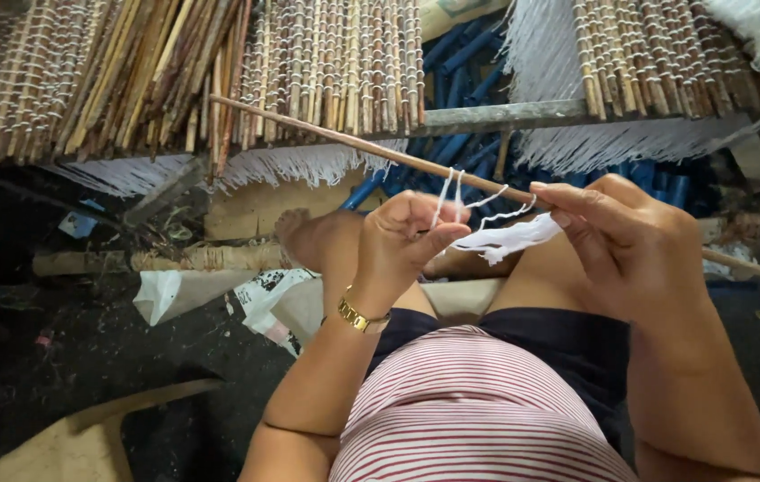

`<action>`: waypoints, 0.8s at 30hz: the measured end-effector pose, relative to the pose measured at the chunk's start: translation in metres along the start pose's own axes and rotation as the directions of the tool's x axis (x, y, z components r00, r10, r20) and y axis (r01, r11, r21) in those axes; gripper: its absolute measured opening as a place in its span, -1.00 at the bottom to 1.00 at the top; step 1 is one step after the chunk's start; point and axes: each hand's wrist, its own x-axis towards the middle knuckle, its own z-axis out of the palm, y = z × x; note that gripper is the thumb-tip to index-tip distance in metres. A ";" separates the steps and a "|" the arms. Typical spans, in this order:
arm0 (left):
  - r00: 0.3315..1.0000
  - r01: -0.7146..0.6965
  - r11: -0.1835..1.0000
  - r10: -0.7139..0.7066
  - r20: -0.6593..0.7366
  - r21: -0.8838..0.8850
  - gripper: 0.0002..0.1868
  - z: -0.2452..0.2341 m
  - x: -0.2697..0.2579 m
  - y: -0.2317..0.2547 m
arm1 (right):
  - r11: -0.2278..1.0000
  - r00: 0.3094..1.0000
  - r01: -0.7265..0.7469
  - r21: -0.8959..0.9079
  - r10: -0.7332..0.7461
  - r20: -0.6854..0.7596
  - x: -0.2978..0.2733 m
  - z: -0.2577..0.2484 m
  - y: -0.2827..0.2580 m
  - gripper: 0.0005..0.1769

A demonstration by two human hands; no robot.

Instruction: Tying white cotton wicks onto wooden sticks for candle production

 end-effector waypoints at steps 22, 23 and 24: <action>0.956 -0.208 0.261 -0.151 -0.253 -0.943 -0.75 -0.013 0.033 -0.001 | 0.982 0.987 -0.149 -0.115 0.154 0.036 -0.003 0.015 0.031 -0.89; 0.961 -0.200 0.271 -0.135 -0.243 -0.942 -0.75 -0.013 0.034 0.003 | 0.980 0.977 -0.200 -0.022 0.201 0.066 -0.001 0.010 0.026 -0.89; 0.965 -0.191 0.282 -0.120 -0.232 -0.940 -0.76 -0.012 0.035 0.007 | 0.965 0.964 -0.251 0.069 0.244 0.102 0.002 0.006 0.022 -0.88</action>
